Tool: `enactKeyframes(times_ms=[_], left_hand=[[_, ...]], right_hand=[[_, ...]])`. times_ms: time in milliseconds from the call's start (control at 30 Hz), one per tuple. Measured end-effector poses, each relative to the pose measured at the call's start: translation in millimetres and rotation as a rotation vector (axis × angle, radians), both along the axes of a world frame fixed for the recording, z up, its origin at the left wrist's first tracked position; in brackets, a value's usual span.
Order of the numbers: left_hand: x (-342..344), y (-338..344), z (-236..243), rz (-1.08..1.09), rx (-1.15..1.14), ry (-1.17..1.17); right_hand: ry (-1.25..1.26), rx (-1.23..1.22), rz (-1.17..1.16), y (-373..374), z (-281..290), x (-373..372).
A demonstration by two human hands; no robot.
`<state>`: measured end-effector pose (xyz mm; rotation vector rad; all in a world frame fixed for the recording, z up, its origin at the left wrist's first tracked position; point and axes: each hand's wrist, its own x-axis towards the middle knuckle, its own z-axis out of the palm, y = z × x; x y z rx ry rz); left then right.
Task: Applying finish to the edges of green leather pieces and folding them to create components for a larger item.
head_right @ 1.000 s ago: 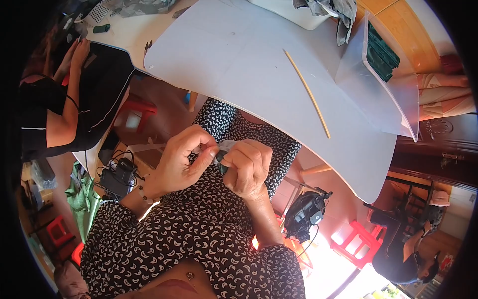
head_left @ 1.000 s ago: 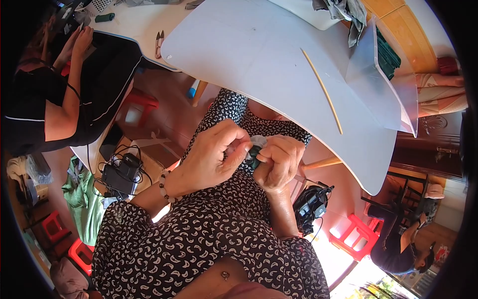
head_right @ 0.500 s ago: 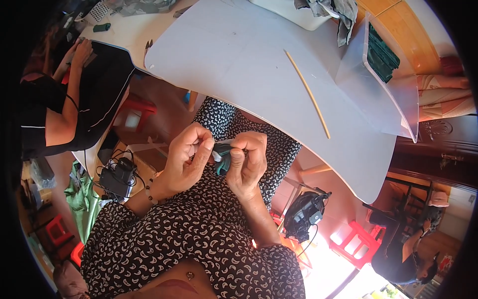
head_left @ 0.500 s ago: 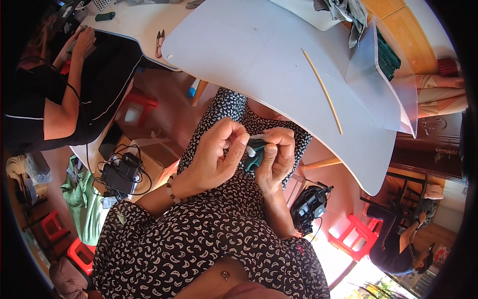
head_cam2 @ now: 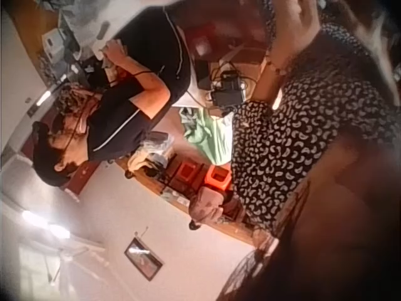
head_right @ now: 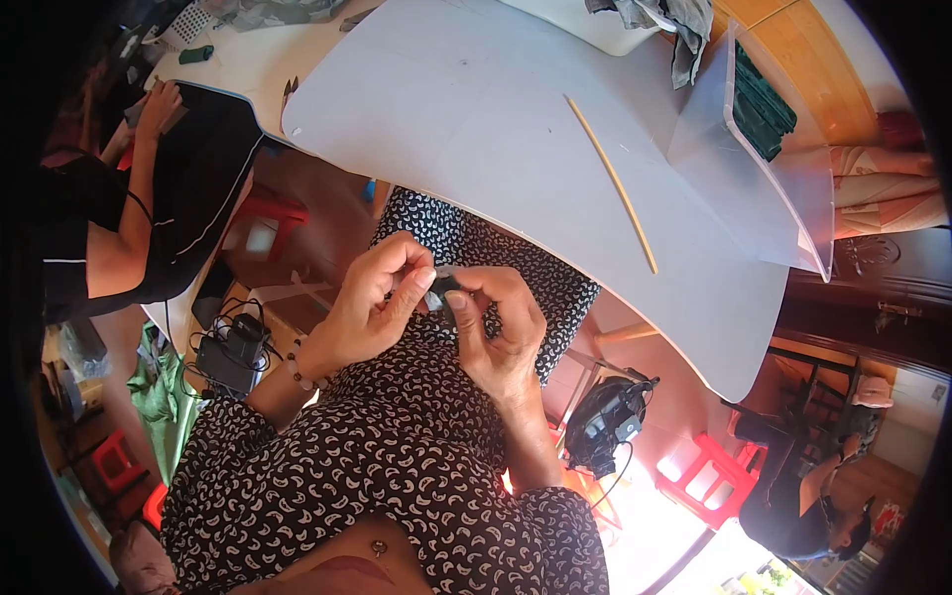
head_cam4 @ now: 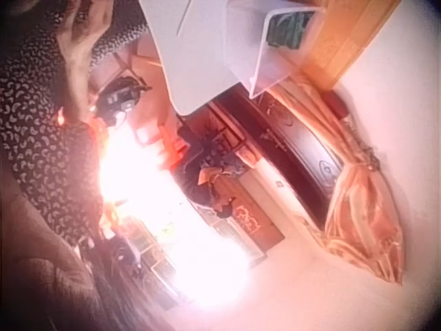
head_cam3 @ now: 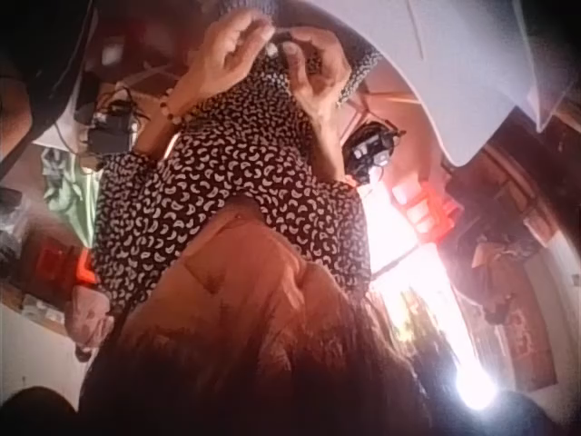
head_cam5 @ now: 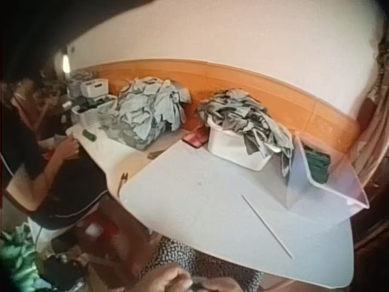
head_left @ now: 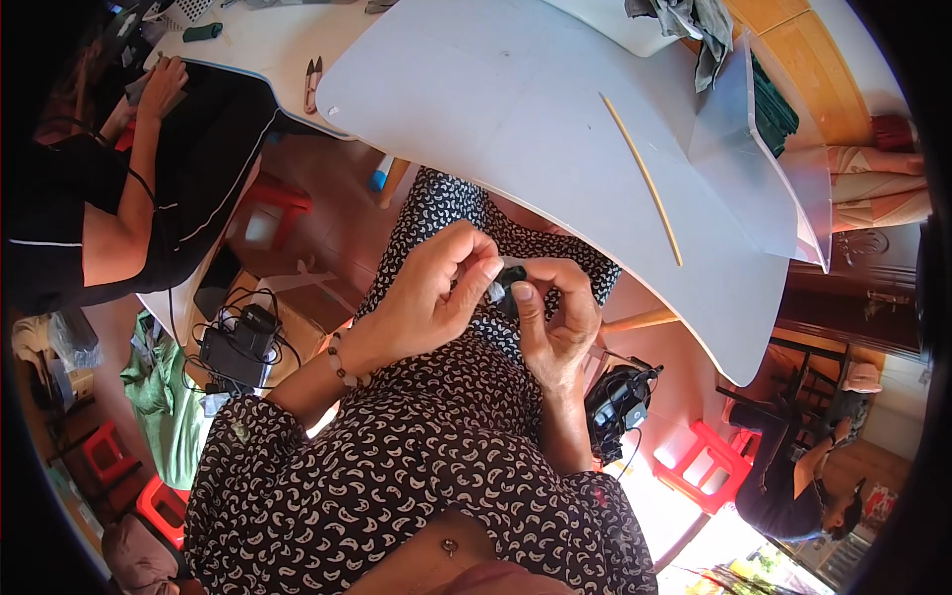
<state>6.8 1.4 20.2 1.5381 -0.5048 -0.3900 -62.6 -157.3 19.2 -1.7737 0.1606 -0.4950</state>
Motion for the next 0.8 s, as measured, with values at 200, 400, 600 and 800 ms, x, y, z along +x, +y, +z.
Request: enactKeyframes(times_ms=[200, 400, 600, 800], left_hand=[[17, 2, 8, -0.146, -0.044, 0.169], [17, -10, 6, -0.047, -0.057, -0.023], [-2, -8, 1, 0.244, 0.162, -0.737], [-4, -7, 1, 0.214, 0.297, -0.749]], right_hand=[[-0.208, -0.415, 0.167, -20, 11, 7], [-0.228, -0.586, 0.117, -18, 14, 9], [-0.037, -0.416, -0.035, -9, 11, 5], [0.068, -0.267, 0.012, -6, 9, 4]])
